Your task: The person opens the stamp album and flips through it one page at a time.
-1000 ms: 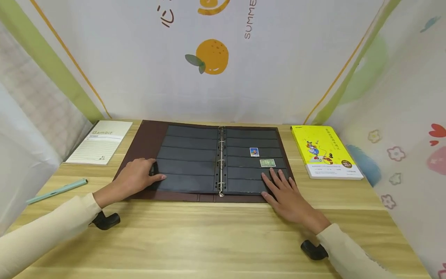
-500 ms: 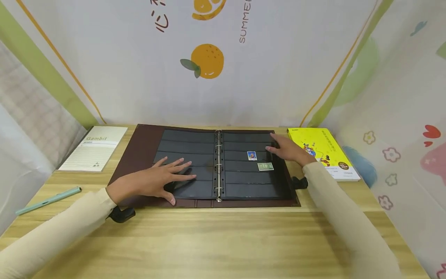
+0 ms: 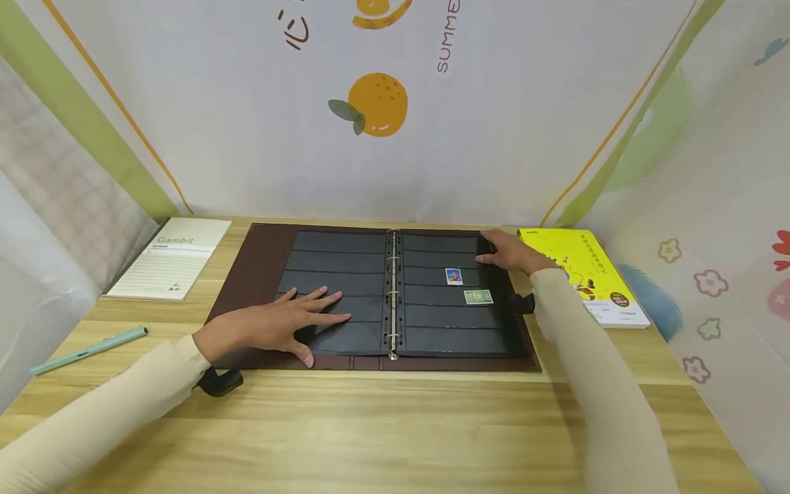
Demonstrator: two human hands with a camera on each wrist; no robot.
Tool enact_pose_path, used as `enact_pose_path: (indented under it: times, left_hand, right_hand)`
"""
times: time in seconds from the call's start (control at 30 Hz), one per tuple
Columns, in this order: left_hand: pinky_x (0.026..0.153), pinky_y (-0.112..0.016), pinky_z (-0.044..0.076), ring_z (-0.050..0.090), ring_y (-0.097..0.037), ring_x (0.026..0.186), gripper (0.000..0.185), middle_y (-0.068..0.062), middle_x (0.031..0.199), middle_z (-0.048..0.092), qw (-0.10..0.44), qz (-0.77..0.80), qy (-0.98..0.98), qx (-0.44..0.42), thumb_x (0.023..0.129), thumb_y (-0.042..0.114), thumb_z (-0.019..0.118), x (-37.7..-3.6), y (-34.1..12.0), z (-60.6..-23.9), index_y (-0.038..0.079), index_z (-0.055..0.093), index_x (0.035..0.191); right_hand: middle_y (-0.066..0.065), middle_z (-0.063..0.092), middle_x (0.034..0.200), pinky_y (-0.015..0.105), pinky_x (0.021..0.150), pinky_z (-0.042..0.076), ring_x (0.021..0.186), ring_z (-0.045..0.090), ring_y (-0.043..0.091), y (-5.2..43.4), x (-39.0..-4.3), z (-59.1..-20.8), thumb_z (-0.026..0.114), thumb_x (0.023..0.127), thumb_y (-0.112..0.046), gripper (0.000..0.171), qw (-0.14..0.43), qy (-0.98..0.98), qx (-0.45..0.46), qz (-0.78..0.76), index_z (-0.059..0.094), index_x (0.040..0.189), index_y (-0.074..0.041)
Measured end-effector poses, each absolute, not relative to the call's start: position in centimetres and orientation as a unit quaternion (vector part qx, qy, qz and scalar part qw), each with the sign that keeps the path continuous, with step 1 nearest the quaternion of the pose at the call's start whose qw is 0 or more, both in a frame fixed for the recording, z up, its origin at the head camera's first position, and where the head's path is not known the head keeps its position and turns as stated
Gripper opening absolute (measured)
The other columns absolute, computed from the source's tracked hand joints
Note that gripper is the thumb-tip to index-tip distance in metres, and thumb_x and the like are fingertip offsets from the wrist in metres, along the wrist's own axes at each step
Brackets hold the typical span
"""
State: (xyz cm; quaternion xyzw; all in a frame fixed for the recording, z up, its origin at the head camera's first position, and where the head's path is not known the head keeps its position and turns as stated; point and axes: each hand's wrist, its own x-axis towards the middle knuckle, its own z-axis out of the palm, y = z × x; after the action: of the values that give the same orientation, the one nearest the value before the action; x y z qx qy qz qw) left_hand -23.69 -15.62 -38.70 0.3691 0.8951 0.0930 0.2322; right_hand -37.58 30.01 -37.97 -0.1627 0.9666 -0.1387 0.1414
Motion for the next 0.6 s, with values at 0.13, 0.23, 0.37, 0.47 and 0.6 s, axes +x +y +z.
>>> enact_pose_path:
  times: [0.13, 0.23, 0.37, 0.47, 0.6]
  left_hand:
    - [0.121, -0.072, 0.003, -0.006, -0.034, 0.159, 0.094, -0.003, 0.172, 0.001, 0.230, 0.097, 0.894, 0.373, 0.082, 0.048, 0.075, -23.7, -15.8, -38.8, 0.037, 0.024, 0.161]
    - [0.121, -0.072, 0.002, -0.006, -0.034, 0.159, 0.094, -0.004, 0.173, 0.001, 0.230, 0.099, 0.893, 0.374, 0.082, 0.048, 0.074, -23.8, -15.9, -38.7, 0.036, 0.024, 0.161]
    - [0.121, -0.071, 0.001, -0.007, -0.034, 0.159, 0.094, -0.003, 0.172, 0.000, 0.232, 0.100, 0.894, 0.371, 0.083, 0.047, 0.075, -23.8, -15.9, -38.7, 0.036, 0.025, 0.161]
    - [0.121, -0.071, 0.001, -0.008, -0.033, 0.159, 0.094, -0.003, 0.173, 0.000, 0.233, 0.102, 0.894, 0.369, 0.083, 0.047, 0.075, -23.7, -15.9, -38.7, 0.036, 0.025, 0.161]
    - [0.121, -0.071, 0.000, -0.008, -0.034, 0.159, 0.094, -0.004, 0.172, -0.002, 0.237, 0.110, 0.891, 0.372, 0.083, 0.047, 0.074, -23.7, -16.0, -38.8, 0.035, 0.024, 0.161]
  right_hand:
    - [0.038, 0.022, 0.156, 0.067, 0.117, 0.026, 0.145, 0.023, 0.056, 29.9, -37.8, -37.7, 0.065, 0.099, -0.019, 0.077, 0.129, 0.966, -0.178, -0.134, 0.022, 0.155, 0.014]
    - [0.038, 0.024, 0.150, 0.067, 0.115, 0.029, 0.140, 0.027, 0.055, 29.9, -38.1, -37.7, 0.068, 0.098, -0.018, 0.079, 0.123, 0.966, -0.182, -0.135, 0.023, 0.154, 0.015]
    - [0.036, 0.029, 0.144, 0.066, 0.112, 0.031, 0.133, 0.031, 0.052, 29.9, -38.5, -37.7, 0.072, 0.095, -0.019, 0.079, 0.102, 0.968, -0.188, -0.132, 0.029, 0.152, 0.015]
    - [0.035, 0.033, 0.140, 0.066, 0.110, 0.033, 0.129, 0.034, 0.051, 29.9, -38.7, -37.7, 0.075, 0.093, -0.021, 0.075, 0.079, 0.970, -0.195, -0.126, 0.037, 0.148, 0.013]
    - [0.035, 0.038, 0.139, 0.065, 0.109, 0.035, 0.128, 0.036, 0.051, 29.9, -38.8, -37.8, 0.077, 0.091, -0.023, 0.072, 0.050, 0.972, -0.202, -0.109, 0.044, 0.145, 0.012]
